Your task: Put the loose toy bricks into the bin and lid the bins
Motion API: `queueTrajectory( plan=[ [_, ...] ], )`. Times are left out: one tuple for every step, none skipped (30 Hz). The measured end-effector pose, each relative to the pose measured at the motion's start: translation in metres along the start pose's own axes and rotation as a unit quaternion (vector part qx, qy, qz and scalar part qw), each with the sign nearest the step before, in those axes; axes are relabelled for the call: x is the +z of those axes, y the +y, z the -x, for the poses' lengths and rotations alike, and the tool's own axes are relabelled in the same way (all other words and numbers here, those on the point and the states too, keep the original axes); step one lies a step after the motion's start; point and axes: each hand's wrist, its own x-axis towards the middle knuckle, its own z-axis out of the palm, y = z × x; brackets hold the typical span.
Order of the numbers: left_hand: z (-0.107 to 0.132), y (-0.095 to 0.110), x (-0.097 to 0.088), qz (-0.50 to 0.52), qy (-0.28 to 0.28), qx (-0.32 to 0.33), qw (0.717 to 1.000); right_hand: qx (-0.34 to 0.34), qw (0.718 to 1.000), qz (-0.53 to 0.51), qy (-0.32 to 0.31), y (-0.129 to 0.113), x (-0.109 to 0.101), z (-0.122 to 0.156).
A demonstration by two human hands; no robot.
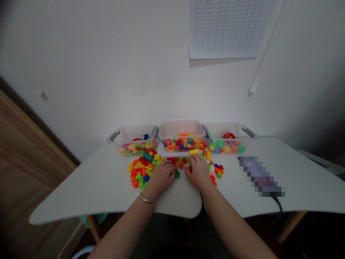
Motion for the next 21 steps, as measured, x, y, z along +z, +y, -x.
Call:
queueTrajectory(
  plan=[
    [0.000,0.000,0.000,0.000,-0.001,0.000,1.000,-0.004,1.000,-0.005,-0.006,0.000,0.000,0.000],
    [0.000,0.000,0.000,0.000,-0.001,-0.002,1.000,-0.008,1.000,-0.009,-0.011,-0.001,-0.001,0.000],
    [0.000,0.000,0.001,-0.001,-0.002,-0.004,1.000,-0.010,1.000,-0.011,-0.018,-0.002,-0.002,-0.001],
    [0.000,0.000,0.001,-0.002,-0.002,-0.005,1.000,-0.009,1.000,-0.011,-0.024,-0.003,-0.003,-0.001],
    [0.000,0.000,0.001,-0.003,-0.002,-0.006,1.000,-0.007,0.999,-0.009,-0.031,-0.004,-0.003,-0.001],
    [0.000,0.000,0.001,-0.004,-0.002,-0.005,1.000,-0.003,0.999,-0.005,-0.038,-0.006,-0.004,0.000],
    [0.000,0.000,0.001,-0.004,-0.002,-0.004,1.000,0.000,0.999,-0.001,-0.044,-0.007,-0.004,0.000],
    [0.000,0.000,0.001,-0.003,-0.002,-0.004,1.000,0.001,0.999,0.002,-0.049,-0.009,-0.005,0.000],
    [0.000,0.000,0.001,-0.004,-0.002,-0.004,1.000,0.002,0.999,0.003,-0.052,-0.010,-0.005,0.000],
    [0.000,0.000,0.001,-0.004,-0.002,-0.005,1.000,0.001,0.999,0.002,-0.054,-0.011,-0.005,0.000],
    [0.000,0.000,0.001,-0.004,-0.003,-0.005,1.000,0.000,0.998,0.000,-0.055,-0.013,-0.005,0.000],
    [0.000,0.000,0.001,-0.003,-0.004,-0.005,1.000,-0.001,0.998,-0.002,-0.056,-0.013,-0.005,0.000],
    [0.000,0.000,0.001,-0.003,-0.004,-0.005,1.000,-0.002,0.998,-0.004,-0.057,-0.014,-0.005,0.000],
    [0.000,0.000,0.000,-0.002,-0.005,-0.005,1.000,-0.003,0.998,-0.004,-0.057,-0.015,-0.005,-0.001],
    [0.000,0.001,0.000,-0.001,-0.006,-0.006,1.000,-0.004,0.998,-0.005,-0.056,-0.015,-0.005,-0.001],
    [0.000,0.001,0.000,0.000,-0.007,-0.007,1.000,-0.006,0.998,-0.005,-0.055,-0.015,-0.005,-0.001],
    [-0.001,0.001,0.000,0.000,-0.008,-0.007,1.000,-0.008,0.998,-0.005,-0.054,-0.015,-0.005,-0.002],
    [-0.001,0.001,0.000,0.000,-0.008,-0.008,1.000,-0.011,0.998,-0.007,-0.053,-0.015,-0.005,-0.002],
    [-0.001,0.001,-0.001,0.000,-0.009,-0.009,1.000,-0.014,0.998,-0.010,-0.053,-0.015,-0.005,-0.002],
    [-0.001,0.001,-0.001,0.001,-0.010,-0.009,1.000,-0.017,0.998,-0.013,-0.054,-0.014,-0.005,-0.002],
    [-0.001,0.001,-0.001,0.001,-0.011,-0.009,1.000,-0.020,0.998,-0.016,-0.056,-0.014,-0.005,-0.002]
  ],
)
